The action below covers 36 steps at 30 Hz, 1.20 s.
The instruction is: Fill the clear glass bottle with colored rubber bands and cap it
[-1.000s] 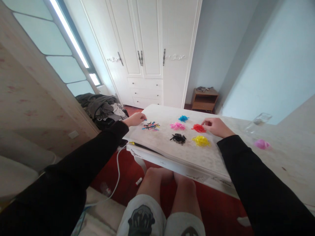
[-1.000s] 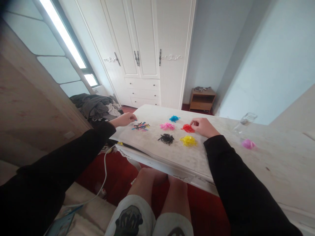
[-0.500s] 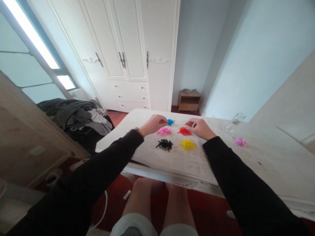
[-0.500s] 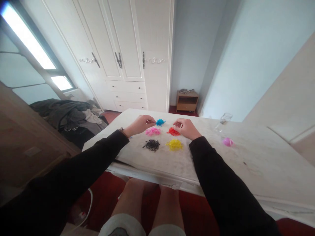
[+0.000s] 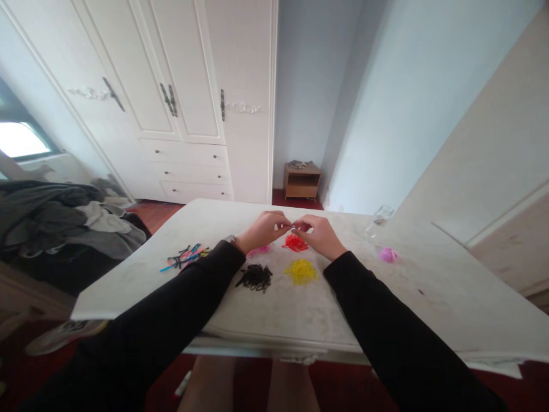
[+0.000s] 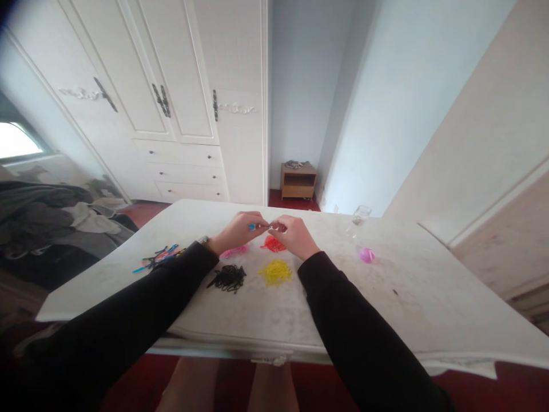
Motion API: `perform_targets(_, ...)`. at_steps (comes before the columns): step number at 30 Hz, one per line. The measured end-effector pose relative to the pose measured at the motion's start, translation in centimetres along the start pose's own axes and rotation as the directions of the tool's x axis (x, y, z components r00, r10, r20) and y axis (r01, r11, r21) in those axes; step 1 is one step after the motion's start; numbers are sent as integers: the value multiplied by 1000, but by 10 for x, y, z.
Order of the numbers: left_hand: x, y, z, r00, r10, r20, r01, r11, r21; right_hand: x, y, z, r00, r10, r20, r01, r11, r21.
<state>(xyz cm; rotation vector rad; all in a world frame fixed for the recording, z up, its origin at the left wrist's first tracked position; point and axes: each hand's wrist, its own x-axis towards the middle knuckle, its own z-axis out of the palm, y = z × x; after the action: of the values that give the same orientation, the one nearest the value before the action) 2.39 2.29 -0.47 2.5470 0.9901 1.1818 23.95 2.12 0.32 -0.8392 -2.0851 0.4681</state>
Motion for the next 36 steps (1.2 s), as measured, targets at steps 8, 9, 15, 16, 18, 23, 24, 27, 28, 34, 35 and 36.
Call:
perform_targets(8,-5,0,-3,999,-27,-18,26,998,-54,-1,-10,4,1000,13,-23,-14,999,-37)
perform_targets(9,-5,1,-2,999,-29,-22,27,998,-60,-1,-11,4,999,11,-36,-12,999,-41)
perform_targets(15,-6,0,-5,998,-63,-28,61,996,-72,-1,-12,4,991,14,-131,-23,998,-63)
perform_targets(16,-6,-1,-6,997,-69,-31,67,995,-77,-1,-12,4,988,20,-151,-30,998,-63)
perform_targets(18,-5,-2,-7,996,-85,-38,81,993,-91,-2,-11,3,984,29,-174,-40,997,-61)
perform_targets(23,-5,-3,-7,994,-105,-42,99,987,-125,-2,-12,3,987,28,-159,-37,998,-48)
perform_targets(24,-6,-3,-7,993,-110,-45,103,986,-133,-2,-12,3,987,24,-157,-33,998,-49)
perform_targets(27,-6,-4,-4,988,-139,-66,128,979,-160,-2,-14,3,990,18,-138,-25,998,-52)
perform_targets(28,-6,-4,-4,986,-149,-72,135,977,-164,-2,-14,3,991,17,-131,-24,998,-53)
perform_targets(34,-6,-1,-5,992,-105,-66,95,986,-135,-2,-14,2,994,9,-111,-15,999,-50)
perform_targets(35,-6,-1,-5,993,-96,-62,87,988,-129,-2,-13,3,994,9,-109,-15,999,-51)
perform_targets(36,-6,-1,-5,994,-90,-59,82,989,-124,-2,-13,3,994,9,-108,-15,999,-52)
